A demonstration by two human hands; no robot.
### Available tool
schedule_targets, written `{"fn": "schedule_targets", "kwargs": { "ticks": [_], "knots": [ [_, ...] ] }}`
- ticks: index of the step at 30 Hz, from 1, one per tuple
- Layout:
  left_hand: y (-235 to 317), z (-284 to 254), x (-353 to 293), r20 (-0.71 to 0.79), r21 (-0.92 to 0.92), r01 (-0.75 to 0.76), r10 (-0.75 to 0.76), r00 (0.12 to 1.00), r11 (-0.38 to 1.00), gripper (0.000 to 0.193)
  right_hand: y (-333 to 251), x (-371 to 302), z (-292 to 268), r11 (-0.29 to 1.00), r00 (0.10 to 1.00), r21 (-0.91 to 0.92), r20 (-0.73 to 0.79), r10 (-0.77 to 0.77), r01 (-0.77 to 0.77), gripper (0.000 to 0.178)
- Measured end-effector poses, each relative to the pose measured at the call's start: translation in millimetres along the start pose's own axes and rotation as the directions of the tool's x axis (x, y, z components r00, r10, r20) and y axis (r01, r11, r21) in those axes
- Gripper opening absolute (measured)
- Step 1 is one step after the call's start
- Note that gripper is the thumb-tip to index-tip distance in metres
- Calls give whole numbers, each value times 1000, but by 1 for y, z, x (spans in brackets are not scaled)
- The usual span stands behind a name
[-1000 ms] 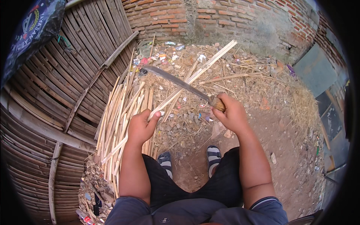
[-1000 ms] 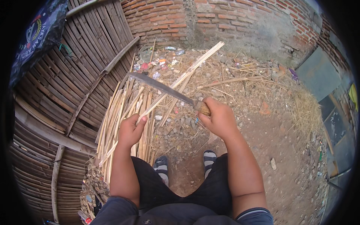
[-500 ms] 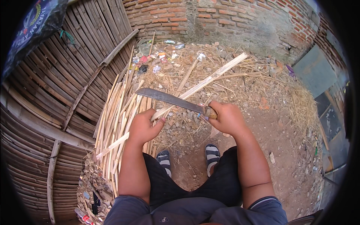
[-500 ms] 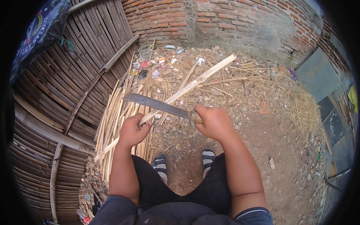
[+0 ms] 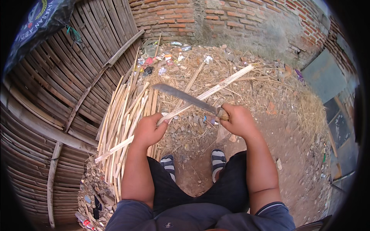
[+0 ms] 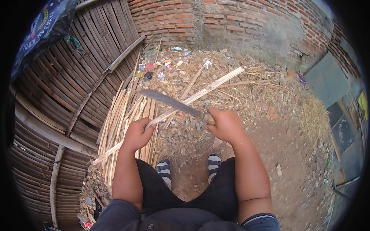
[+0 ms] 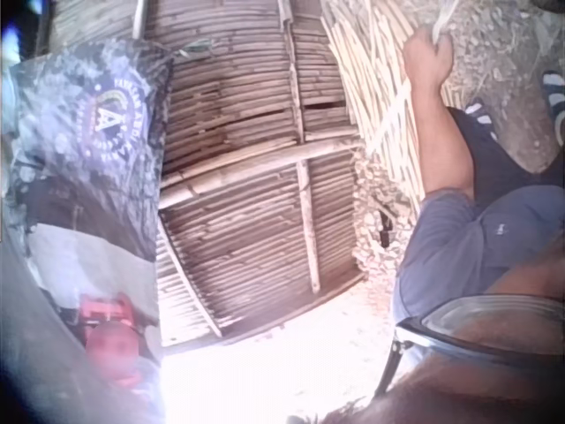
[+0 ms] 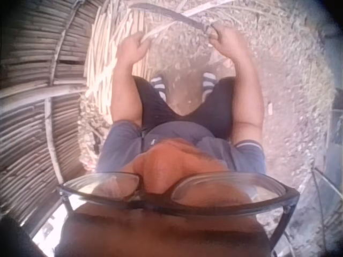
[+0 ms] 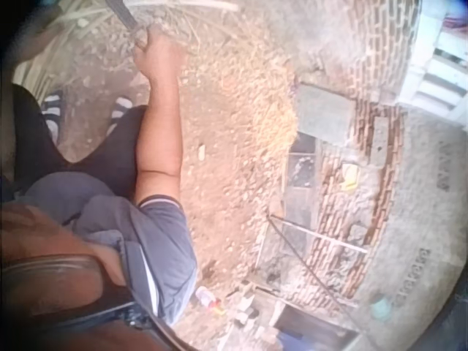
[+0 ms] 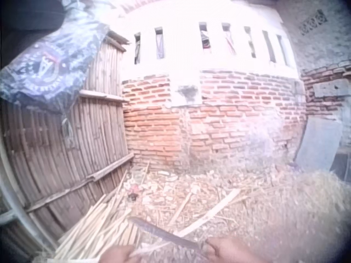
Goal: The person shaves a thin strip of bamboo using a machete, running the blade along the length of the wood while holding it in their other hand.
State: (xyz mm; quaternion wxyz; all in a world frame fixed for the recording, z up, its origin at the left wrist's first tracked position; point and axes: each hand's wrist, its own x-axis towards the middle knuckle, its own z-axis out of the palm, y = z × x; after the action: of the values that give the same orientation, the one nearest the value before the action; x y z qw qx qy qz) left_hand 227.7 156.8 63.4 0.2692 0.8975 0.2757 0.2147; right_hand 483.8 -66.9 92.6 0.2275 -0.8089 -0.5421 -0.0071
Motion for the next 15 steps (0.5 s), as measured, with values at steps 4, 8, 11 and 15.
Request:
{"fn": "schedule_targets", "kwargs": {
  "ticks": [4, 8, 11, 15],
  "knots": [
    [-7, -3, -2, 3, -101, -37, 38, 999, 994, 27, -10, 0, -8, 1000, 999, 20, -41, 23, -22, 26],
    [-4, -5, -1, 2, -86, 0, 0, 1000, 996, 25, 21, 4, -18, 976, 956, 86, -202, 214, -200, 25],
    [-6, -6, 1, 14, -62, 33, -32, 999, 998, 28, 26, 2, -18, 971, 942, 95, -239, 237, -220, 27],
    [-7, -1, 1, 9, -76, 5, -4, 1000, 997, 27, -1, -3, -8, 996, 987, 14, -138, 84, -83, 26]
  ]
}}
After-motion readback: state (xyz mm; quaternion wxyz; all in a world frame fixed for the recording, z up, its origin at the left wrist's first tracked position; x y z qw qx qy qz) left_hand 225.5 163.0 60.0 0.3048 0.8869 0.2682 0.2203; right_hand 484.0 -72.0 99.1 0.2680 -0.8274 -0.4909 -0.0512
